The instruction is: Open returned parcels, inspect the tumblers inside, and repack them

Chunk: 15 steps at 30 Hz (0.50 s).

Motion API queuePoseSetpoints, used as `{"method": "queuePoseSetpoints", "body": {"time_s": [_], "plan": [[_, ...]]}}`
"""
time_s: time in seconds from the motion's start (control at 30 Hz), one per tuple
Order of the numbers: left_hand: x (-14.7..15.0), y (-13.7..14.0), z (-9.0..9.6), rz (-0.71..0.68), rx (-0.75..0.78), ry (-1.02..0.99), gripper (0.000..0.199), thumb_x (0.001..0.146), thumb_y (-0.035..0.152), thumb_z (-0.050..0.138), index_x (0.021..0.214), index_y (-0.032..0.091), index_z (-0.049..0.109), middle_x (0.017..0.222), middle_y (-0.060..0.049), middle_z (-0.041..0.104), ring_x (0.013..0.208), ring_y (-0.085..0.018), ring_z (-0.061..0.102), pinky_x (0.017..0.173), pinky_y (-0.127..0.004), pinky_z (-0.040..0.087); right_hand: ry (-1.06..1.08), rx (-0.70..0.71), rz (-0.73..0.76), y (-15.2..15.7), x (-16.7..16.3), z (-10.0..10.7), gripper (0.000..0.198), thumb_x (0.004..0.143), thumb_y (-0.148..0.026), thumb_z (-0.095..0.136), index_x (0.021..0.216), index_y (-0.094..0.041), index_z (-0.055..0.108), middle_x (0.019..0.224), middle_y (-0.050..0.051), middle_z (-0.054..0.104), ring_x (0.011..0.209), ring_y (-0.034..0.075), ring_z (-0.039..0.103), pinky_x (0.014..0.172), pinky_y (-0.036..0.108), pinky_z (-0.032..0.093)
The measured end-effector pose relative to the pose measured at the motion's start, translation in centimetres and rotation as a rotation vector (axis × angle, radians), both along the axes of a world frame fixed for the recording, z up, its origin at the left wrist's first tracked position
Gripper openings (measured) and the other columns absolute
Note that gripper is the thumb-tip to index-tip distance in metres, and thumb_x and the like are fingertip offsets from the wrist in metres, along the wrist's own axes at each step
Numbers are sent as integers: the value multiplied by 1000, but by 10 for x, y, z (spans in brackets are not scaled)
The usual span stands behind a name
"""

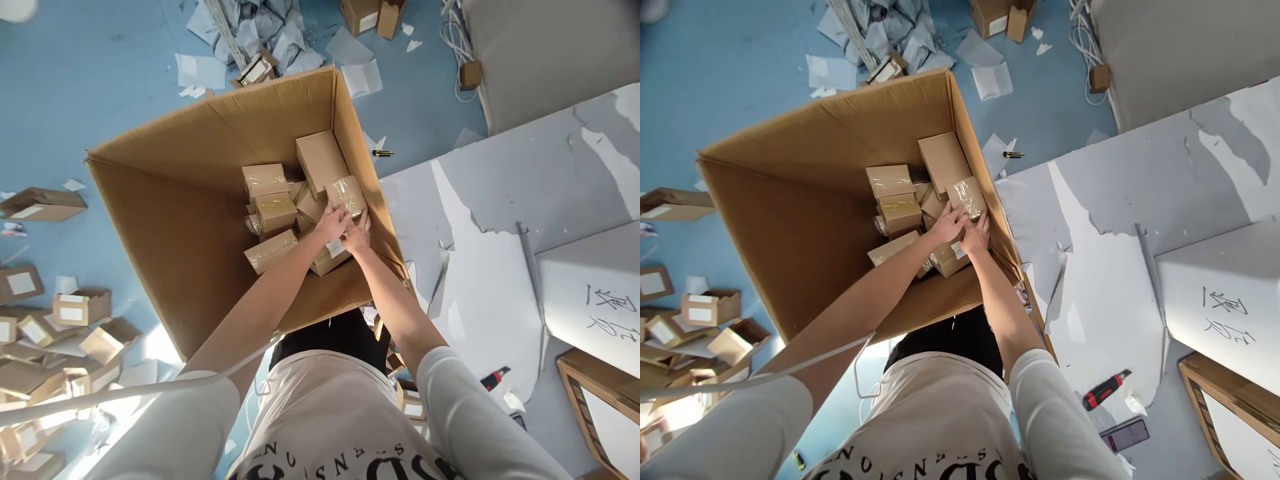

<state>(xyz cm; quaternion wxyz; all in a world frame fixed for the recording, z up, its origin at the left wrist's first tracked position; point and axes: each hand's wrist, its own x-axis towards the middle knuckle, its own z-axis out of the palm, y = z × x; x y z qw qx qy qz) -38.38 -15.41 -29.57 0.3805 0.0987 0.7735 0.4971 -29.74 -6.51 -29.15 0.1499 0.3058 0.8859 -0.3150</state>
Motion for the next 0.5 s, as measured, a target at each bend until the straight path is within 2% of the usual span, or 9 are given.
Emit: {"method": "queuePoseSetpoints", "body": {"time_s": [0.07, 0.13, 0.23, 0.3, 0.33, 0.37, 0.43, 0.5], "plan": [[5, 7, -6, 38, -53, -38, 69, 76, 52, 72, 132, 15, 57, 163, -13, 14, 151, -37, 9, 123, -47, 11, 13, 8, 30, -8, 4, -4, 82, 67, -25, 78, 143, -22, 45, 162, 12, -1, 149, 41, 2, 117, 59, 21], [10, 11, -11, 115, -130, -67, 76, 77, 54, 71, 140, 17, 49, 165, -12, 3, 151, -39, 7, 123, -48, 11, 70, -5, 68, -12, 6, -5, 80, 65, -27, 79, 139, -17, 50, 160, 16, 5, 148, 41, 7, 119, 56, 21], [13, 7, -21, 237, -225, -54, 83, 77, 62, 67, 144, 21, 42, 165, -13, -2, 150, -41, 2, 121, -54, 7, 198, -120, 52, -6, 4, -10, 62, 74, -31, 70, 132, -16, 55, 147, 18, 37, 139, 33, 34, 114, 47, 33], [14, -3, -31, 295, -265, -6, 89, 73, 67, 68, 143, 20, 40, 165, -16, 1, 150, -42, -1, 120, -57, 6, 242, -236, -70, 6, -1, -20, 52, 85, -35, 57, 133, -17, 51, 130, 15, 56, 125, 25, 52, 108, 42, 41], [14, -9, -38, 323, -283, 12, 94, 69, 69, 69, 143, 19, 38, 164, -17, 2, 150, -42, -2, 120, -56, 7, 236, -278, -156, 13, -3, -27, 51, 89, -37, 51, 135, -17, 48, 126, 14, 59, 121, 23, 55, 107, 41, 43], [15, -16, -46, 352, -300, 12, 99, 67, 70, 71, 143, 17, 37, 164, -19, 3, 150, -42, -3, 120, -56, 8, 208, -300, -242, 20, -6, -36, 53, 91, -41, 47, 138, -16, 45, 127, 14, 60, 121, 22, 56, 107, 41, 42], [16, -30, -61, 404, -333, -49, 102, 65, 69, 72, 143, 14, 35, 162, -22, 9, 150, -42, 2, 120, -53, 12, 105, -315, -367, 30, -10, -54, 64, 90, -51, 48, 142, -15, 40, 140, 16, 52, 132, 24, 48, 111, 43, 38], [17, -42, -75, 421, -367, -161, 96, 70, 64, 71, 142, 11, 35, 158, -25, 24, 149, -41, 16, 120, -51, 18, -18, -347, -409, 36, -11, -72, 79, 85, -61, 51, 147, -14, 34, 151, 18, 40, 142, 26, 36, 115, 46, 32]]}}
